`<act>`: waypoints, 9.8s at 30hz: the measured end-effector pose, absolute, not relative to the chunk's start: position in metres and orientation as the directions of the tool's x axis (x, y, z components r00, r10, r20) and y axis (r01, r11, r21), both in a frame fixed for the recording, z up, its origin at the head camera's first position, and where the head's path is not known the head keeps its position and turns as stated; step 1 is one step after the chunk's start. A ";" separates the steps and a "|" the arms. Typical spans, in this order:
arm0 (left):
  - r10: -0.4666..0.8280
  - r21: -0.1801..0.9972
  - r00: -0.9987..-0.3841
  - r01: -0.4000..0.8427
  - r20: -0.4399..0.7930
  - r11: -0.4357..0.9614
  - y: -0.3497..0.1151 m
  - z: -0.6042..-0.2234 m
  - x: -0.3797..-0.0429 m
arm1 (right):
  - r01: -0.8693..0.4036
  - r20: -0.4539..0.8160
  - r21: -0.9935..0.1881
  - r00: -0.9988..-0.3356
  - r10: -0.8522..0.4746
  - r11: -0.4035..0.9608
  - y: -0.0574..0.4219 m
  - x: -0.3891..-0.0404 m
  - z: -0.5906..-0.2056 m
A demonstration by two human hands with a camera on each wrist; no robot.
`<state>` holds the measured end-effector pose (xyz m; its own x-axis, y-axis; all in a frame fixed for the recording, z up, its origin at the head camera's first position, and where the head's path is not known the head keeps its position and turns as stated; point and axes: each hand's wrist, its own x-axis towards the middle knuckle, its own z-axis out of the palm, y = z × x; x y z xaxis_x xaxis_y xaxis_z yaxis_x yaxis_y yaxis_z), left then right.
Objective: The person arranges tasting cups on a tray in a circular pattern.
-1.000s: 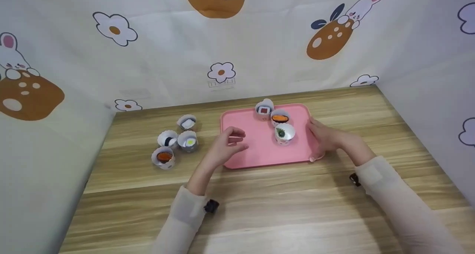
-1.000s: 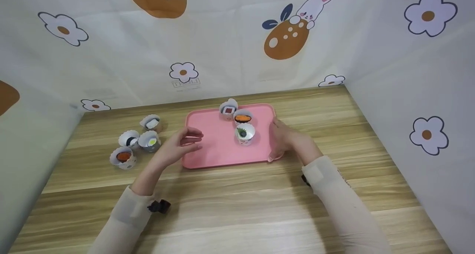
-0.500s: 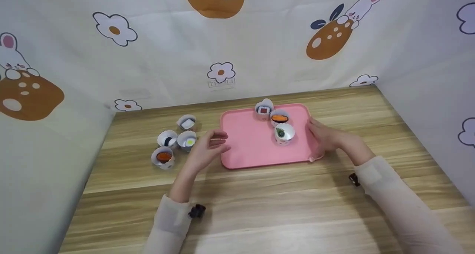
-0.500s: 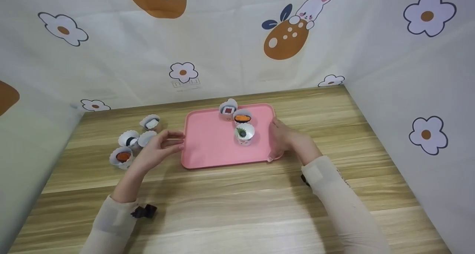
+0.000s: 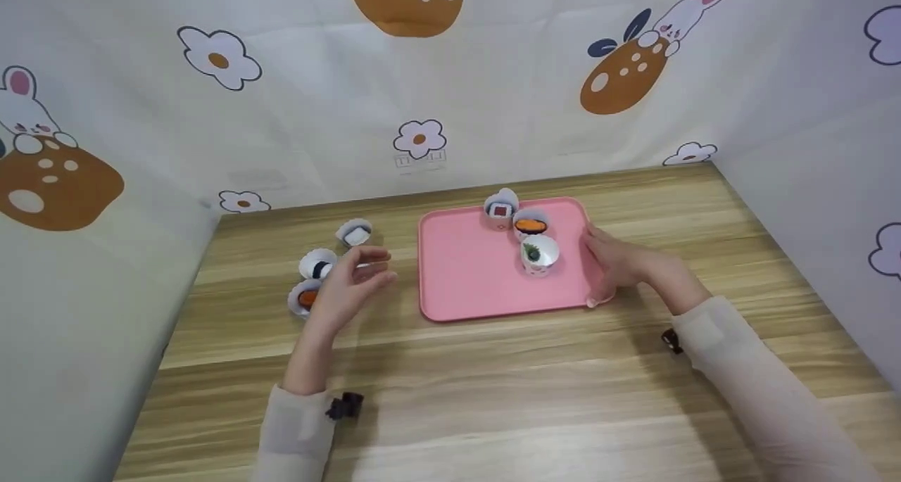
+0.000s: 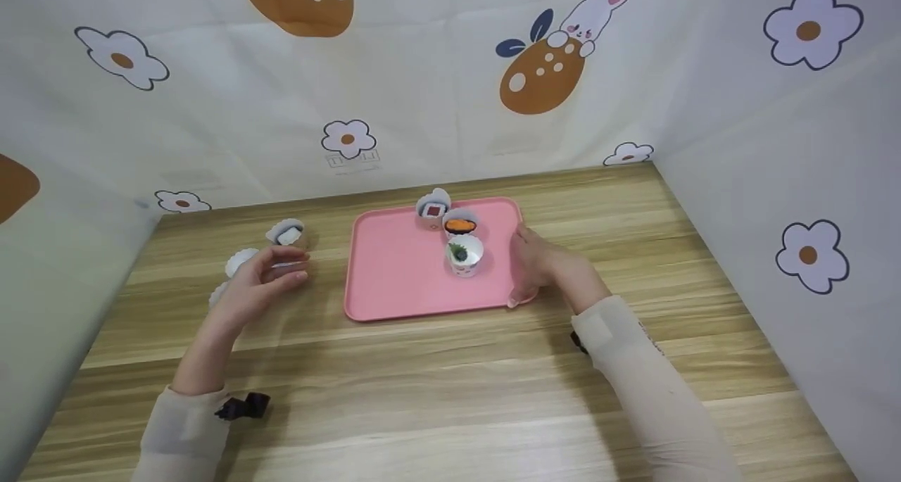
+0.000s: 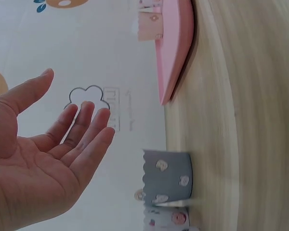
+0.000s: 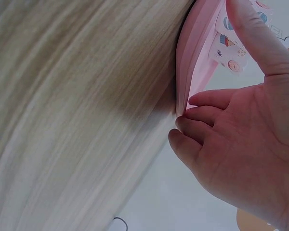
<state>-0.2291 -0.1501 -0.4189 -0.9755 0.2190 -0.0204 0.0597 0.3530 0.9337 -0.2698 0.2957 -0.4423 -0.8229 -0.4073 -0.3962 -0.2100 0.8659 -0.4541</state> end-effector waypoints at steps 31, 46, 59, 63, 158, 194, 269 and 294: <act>-0.055 0.925 -0.996 -0.087 -0.072 0.369 -0.226 -0.420 -0.215 | -0.231 -0.410 -0.415 -0.816 -0.408 0.880 0.295 -0.268 -0.439; -0.066 0.832 -0.980 -0.193 -0.186 0.519 -0.239 -0.436 -0.209 | -0.233 -0.409 -0.416 -0.816 -0.409 0.879 0.295 -0.270 -0.441; -0.036 0.799 -0.973 -0.210 -0.230 0.564 -0.236 -0.446 -0.209 | -0.211 -0.405 -0.446 -0.819 -0.406 0.870 0.296 -0.269 -0.442; -0.049 0.789 -0.972 -0.216 -0.230 0.576 -0.236 -0.449 -0.207 | -0.203 -0.416 -0.444 -0.816 -0.402 0.873 0.296 -0.269 -0.441; 0.424 0.820 -0.904 0.197 -0.060 0.537 -0.057 -0.451 -0.240 | -0.217 -0.395 -0.444 -0.823 -0.408 0.869 0.296 -0.270 -0.443; 0.512 0.784 -0.842 0.200 -0.170 0.588 0.001 -0.448 -0.253 | -0.189 -0.417 -0.446 -0.821 -0.390 0.875 0.298 -0.271 -0.445; 0.585 0.816 -0.795 0.225 -0.162 0.533 -0.015 -0.446 -0.260 | -0.215 -0.405 -0.429 -0.822 -0.400 0.877 0.297 -0.271 -0.446; 0.431 0.929 -0.902 0.173 0.016 0.327 -0.055 -0.439 -0.260 | -0.198 -0.415 -0.435 -0.822 -0.391 0.878 0.297 -0.271 -0.446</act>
